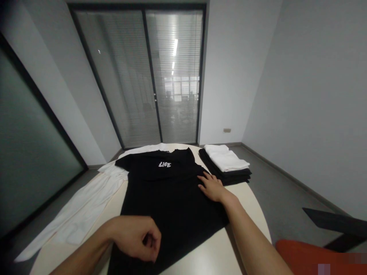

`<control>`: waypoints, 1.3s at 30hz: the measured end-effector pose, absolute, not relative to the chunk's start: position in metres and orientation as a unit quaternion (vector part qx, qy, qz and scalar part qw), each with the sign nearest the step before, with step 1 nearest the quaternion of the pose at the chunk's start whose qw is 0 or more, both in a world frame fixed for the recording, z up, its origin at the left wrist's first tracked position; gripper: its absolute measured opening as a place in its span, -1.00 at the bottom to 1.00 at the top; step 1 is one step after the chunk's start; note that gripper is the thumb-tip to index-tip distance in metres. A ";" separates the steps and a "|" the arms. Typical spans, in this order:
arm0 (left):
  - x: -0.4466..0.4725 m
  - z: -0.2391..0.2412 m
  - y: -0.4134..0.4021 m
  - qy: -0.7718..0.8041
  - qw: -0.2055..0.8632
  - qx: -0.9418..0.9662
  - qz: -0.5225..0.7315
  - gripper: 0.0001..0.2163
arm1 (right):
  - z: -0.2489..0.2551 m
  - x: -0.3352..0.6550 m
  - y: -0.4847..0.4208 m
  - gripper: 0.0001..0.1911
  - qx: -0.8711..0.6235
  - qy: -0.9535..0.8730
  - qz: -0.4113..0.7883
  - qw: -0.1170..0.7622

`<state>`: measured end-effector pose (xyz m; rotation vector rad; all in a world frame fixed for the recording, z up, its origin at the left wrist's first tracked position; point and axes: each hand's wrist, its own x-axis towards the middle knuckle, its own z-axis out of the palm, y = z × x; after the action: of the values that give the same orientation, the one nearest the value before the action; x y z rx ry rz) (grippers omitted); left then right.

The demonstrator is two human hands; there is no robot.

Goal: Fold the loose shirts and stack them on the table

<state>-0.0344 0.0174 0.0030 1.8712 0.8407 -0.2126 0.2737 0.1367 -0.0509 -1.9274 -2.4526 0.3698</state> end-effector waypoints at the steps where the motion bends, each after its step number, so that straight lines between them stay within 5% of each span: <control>1: -0.035 0.003 0.018 0.323 0.561 0.756 -0.098 -0.90 | -0.051 0.274 0.136 -0.39 -0.614 -0.781 0.119 0.000; 4: -0.032 0.002 0.020 0.320 0.581 0.745 -0.069 -0.77 | -0.051 0.273 0.135 -0.38 -0.613 -0.781 0.123 0.001; 8: -0.028 -0.006 0.028 0.378 0.326 0.860 0.107 -0.63 | -0.047 0.268 0.132 -0.37 -0.602 -0.790 0.110 0.029; 12: -0.031 -0.030 0.041 0.403 0.180 0.892 0.099 -0.26 | -0.041 0.257 0.128 -0.41 -0.540 -0.829 0.097 0.107; 20: -0.036 -0.055 0.049 0.406 0.140 0.901 0.062 -0.24 | -0.052 0.241 0.121 0.03 -0.517 -0.835 0.188 0.024; 39: -0.045 -0.030 -0.010 0.338 0.189 0.922 0.008 -0.17 | -0.049 0.231 0.024 0.00 -0.602 -0.781 0.168 -0.014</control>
<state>-0.0452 -0.0102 -0.0298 2.5927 0.9519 0.0237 0.2315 0.0236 -0.0494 -1.9079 -2.4738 0.5327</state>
